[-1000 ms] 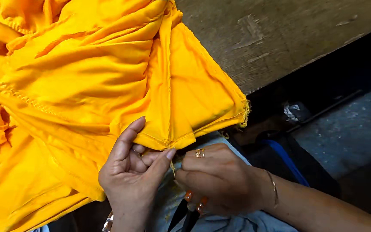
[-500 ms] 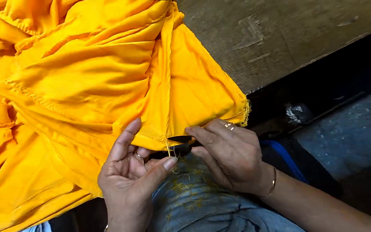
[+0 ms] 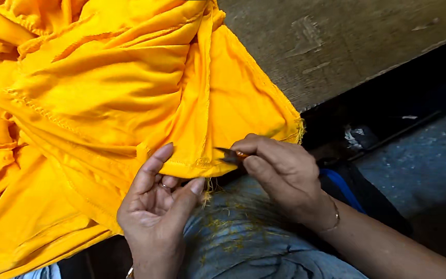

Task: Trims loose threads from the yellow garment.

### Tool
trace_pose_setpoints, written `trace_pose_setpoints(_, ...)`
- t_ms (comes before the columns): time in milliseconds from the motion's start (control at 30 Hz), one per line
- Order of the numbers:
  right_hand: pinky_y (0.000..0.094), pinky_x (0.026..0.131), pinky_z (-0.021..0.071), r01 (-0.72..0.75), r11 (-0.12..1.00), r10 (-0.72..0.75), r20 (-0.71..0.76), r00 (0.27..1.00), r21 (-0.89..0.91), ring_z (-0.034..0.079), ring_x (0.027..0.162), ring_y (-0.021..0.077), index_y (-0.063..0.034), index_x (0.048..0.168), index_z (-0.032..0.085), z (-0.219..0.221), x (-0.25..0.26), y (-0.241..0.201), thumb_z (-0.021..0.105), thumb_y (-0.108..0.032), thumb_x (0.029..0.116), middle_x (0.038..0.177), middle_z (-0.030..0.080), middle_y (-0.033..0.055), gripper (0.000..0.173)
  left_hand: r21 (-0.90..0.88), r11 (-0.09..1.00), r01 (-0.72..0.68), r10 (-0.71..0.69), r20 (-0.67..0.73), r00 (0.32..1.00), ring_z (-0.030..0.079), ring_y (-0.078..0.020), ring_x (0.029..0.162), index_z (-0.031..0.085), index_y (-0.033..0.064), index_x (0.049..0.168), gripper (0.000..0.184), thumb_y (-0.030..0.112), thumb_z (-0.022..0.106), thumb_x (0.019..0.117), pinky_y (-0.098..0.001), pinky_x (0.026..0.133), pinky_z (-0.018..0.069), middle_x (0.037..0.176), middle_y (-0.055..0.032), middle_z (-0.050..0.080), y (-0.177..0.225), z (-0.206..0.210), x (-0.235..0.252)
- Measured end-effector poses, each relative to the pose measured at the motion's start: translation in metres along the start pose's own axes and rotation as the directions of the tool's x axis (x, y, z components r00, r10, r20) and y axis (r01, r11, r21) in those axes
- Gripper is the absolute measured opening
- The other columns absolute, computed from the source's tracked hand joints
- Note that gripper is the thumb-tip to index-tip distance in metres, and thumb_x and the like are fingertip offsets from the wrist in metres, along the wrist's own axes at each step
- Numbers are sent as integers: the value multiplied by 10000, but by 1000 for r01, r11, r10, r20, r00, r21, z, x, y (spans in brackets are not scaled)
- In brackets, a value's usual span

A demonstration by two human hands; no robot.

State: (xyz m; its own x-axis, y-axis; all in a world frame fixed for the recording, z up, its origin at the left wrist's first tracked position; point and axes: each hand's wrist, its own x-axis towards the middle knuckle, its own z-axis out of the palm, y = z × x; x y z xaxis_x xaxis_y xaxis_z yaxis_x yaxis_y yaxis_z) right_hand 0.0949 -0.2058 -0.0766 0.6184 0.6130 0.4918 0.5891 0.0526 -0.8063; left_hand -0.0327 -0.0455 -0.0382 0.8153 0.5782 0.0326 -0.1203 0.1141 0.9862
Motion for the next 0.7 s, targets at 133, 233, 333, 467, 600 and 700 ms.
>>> trace_pose_setpoints(133,130,582,475,-59,978,64,-18,998,198,552,688,-12,101,1202,640,4,10,-6,673,-146,957,849,647,6,349,66,992,-109,112,-36,993,746,-196,798,604,-32,1353,511,-92,727,861,-318,686,665,1102,-128,724,-3,3,3)
trace_pose_setpoints(233,184,774,604,14,985,-16,11,1000,174,694,887,64,100,1176,685,11,20,-11,775,-84,891,1004,732,84,351,111,977,-182,184,-4,983,747,-187,881,594,-35,1366,562,-104,749,830,-307,767,658,1189,-111,714,-5,2,3)
trace_pose_setpoints(333,183,665,543,137,985,-136,-13,991,104,643,755,75,75,979,745,20,26,-6,695,37,859,835,694,91,136,118,974,-194,193,16,981,750,-202,895,590,-27,1377,562,-92,745,841,-333,784,661,1199,-108,714,-5,1,2)
trace_pose_setpoints(467,242,549,433,293,941,-289,49,956,-172,572,655,119,14,921,731,16,22,-11,577,-25,921,735,612,64,159,79,988,-134,135,2,991,744,-168,827,609,-10,1365,486,8,727,893,-314,751,652,1059,-77,745,-8,-1,0)
trace_pose_setpoints(600,251,516,411,351,915,-330,134,935,-197,547,629,129,-14,923,700,17,11,-19,563,-47,908,716,569,45,142,35,995,-96,97,-12,995,755,-178,856,589,-40,1362,576,-54,789,823,-297,749,661,1090,-103,740,-6,4,2)
trace_pose_setpoints(700,249,505,406,373,922,-337,259,905,-106,542,624,116,-52,871,665,14,4,-21,564,-52,902,713,560,27,106,49,994,-101,102,-13,995,759,-188,848,579,-43,1366,642,-103,801,767,-302,737,665,1098,-112,738,-6,4,5)
